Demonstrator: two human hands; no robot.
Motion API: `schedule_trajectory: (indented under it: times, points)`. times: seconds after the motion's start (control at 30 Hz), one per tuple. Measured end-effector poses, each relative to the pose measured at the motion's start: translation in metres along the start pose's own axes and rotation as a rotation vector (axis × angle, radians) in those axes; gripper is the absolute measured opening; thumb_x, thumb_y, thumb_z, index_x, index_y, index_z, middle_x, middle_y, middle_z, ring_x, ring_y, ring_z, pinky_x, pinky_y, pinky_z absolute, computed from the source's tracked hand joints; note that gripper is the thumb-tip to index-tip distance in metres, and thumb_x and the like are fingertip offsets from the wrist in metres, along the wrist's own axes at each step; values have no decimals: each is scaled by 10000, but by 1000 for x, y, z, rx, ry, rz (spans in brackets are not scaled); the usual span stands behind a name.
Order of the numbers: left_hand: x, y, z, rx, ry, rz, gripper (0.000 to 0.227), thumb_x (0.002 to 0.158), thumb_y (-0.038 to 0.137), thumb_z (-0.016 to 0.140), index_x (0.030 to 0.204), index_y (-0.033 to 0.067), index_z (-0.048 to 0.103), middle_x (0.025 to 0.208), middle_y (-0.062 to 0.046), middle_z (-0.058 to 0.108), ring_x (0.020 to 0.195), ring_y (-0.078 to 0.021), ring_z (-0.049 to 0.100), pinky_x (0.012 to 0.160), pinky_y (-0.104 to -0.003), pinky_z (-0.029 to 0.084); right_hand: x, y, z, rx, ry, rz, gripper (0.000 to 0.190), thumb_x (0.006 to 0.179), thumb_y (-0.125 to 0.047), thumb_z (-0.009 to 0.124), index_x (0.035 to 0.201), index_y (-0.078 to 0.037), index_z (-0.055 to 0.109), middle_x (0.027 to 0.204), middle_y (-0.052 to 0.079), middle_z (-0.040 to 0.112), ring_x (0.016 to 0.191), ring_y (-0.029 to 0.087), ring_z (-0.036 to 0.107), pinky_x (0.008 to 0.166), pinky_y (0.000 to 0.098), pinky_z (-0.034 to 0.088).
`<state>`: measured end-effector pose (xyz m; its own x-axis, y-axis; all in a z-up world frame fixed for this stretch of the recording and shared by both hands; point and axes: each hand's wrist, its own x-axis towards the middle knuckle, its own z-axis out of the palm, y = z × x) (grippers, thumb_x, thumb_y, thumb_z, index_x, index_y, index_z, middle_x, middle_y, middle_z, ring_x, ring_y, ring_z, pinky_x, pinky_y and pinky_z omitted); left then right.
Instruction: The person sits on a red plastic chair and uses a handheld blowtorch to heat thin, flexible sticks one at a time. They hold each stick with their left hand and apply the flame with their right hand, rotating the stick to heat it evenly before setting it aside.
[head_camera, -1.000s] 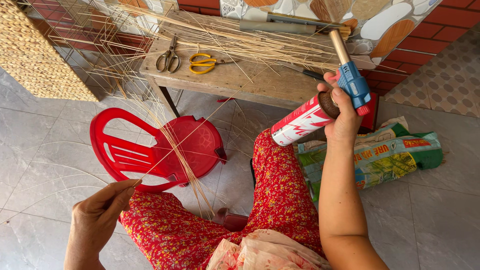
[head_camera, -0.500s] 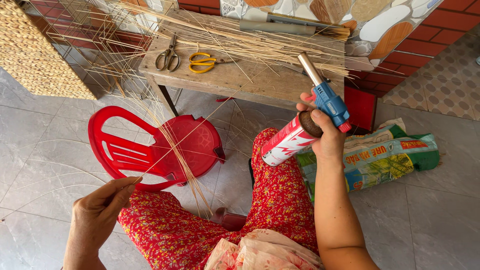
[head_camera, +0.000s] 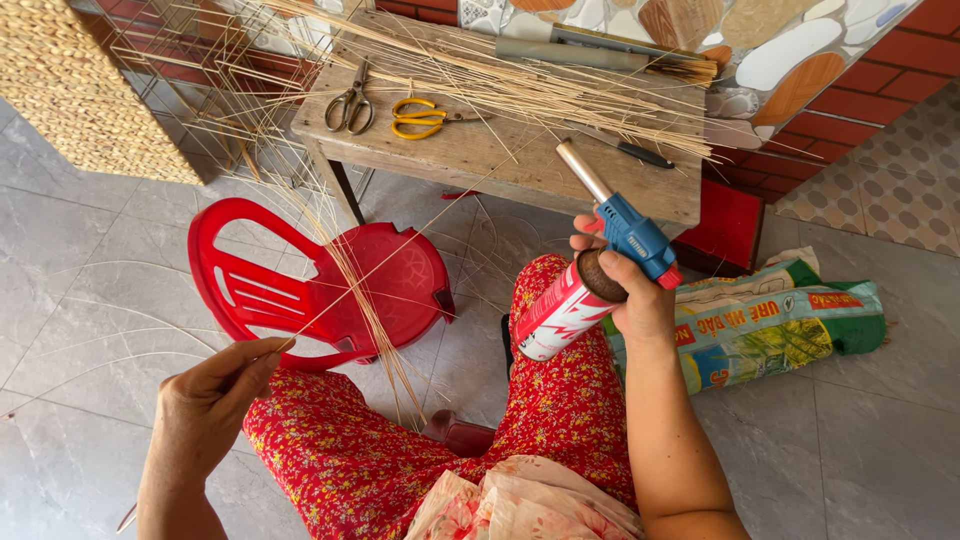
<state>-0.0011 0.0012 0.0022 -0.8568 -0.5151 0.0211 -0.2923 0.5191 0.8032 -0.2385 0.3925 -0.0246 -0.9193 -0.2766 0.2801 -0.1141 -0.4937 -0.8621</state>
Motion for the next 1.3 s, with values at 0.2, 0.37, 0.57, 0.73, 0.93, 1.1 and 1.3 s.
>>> schedule_trajectory:
  times: [0.2, 0.37, 0.57, 0.73, 0.93, 1.1, 1.3]
  points:
    - [-1, 4, 0, 5, -5, -28, 225, 924, 143, 724, 1132, 137, 809, 733, -37, 748, 675, -97, 666, 604, -276, 549, -10, 9, 9, 3, -40, 70, 573, 851, -165, 739, 1373, 20, 591, 1267, 193, 690, 1125, 270, 693, 1048, 427, 548]
    - [-1, 6, -1, -24, 14, 19, 226, 924, 145, 718, 1134, 128, 798, 742, -30, 748, 678, -86, 671, 615, -263, 552, -14, 15, 13, -20, -83, 63, 535, 859, -151, 742, 1346, 31, 614, 1263, 196, 699, 1116, 281, 700, 1034, 426, 547]
    - [0, 12, 0, 18, 3, -19, 210, 917, 157, 726, 1109, 137, 810, 728, -30, 753, 656, -87, 670, 610, -266, 558, -23, 22, 22, -7, -138, 94, 487, 862, -143, 750, 1298, 50, 653, 1263, 206, 707, 1117, 283, 705, 1045, 428, 548]
    - [1, 13, -2, -28, -23, 9, 207, 936, 154, 713, 1122, 129, 802, 697, -35, 726, 665, -71, 649, 614, -256, 539, -31, 25, 33, 11, -154, 169, 496, 839, -121, 762, 1289, 55, 652, 1251, 218, 711, 1110, 280, 705, 1038, 435, 549]
    - [1, 15, -2, -30, -21, 17, 202, 940, 170, 703, 1115, 126, 794, 699, -19, 731, 660, -66, 666, 619, -252, 554, -36, 27, 45, -8, -188, 228, 511, 827, -134, 760, 1292, 48, 646, 1256, 212, 710, 1125, 285, 707, 1023, 444, 555]
    - [2, 15, -2, -26, -30, 23, 202, 953, 180, 695, 1122, 129, 794, 699, -36, 725, 662, -75, 669, 623, -267, 554, -45, 30, 54, -67, -254, 249, 501, 832, -157, 761, 1272, 64, 671, 1246, 210, 721, 1118, 289, 717, 1010, 447, 563]
    - [1, 17, -2, -24, -23, 6, 207, 943, 173, 697, 1123, 125, 790, 736, -31, 746, 669, -78, 676, 631, -276, 559, -52, 35, 61, -87, -375, 313, 499, 852, -177, 753, 1279, 68, 674, 1277, 197, 719, 1161, 272, 702, 1063, 430, 539]
